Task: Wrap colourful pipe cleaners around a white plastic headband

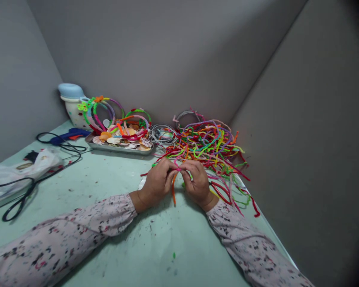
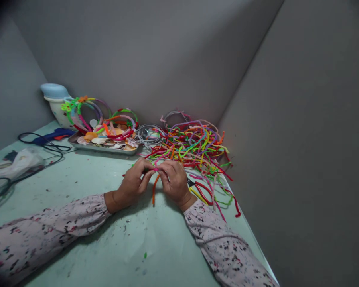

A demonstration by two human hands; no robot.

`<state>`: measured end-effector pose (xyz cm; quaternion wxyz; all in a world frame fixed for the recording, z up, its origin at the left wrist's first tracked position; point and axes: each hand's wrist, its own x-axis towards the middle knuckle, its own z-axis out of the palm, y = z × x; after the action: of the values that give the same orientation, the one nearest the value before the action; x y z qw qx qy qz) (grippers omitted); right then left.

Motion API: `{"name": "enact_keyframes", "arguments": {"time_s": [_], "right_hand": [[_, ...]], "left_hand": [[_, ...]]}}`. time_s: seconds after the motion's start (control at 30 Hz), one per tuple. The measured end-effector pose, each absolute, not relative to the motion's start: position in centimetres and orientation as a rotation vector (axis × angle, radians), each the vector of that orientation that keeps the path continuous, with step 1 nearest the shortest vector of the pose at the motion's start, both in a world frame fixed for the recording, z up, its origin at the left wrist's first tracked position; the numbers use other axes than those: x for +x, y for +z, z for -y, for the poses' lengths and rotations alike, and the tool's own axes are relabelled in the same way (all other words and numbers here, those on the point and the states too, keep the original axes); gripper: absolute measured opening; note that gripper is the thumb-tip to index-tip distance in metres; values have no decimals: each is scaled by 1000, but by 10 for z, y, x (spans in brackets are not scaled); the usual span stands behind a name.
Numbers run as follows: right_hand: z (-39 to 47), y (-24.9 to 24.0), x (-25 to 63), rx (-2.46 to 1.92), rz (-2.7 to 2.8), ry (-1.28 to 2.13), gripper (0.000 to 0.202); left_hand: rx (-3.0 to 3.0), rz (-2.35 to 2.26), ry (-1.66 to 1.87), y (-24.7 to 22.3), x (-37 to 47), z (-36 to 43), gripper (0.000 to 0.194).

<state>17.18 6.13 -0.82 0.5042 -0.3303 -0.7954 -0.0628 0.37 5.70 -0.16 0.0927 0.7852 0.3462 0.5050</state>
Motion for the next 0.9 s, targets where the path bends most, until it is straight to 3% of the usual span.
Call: {"name": "enact_keyframes", "arguments": {"time_s": [0.9], "right_hand": [[-66,-5,174,-854,1842,-88,14]], "left_hand": [[2168,-1123,1432,-3,4,-56,12]]}}
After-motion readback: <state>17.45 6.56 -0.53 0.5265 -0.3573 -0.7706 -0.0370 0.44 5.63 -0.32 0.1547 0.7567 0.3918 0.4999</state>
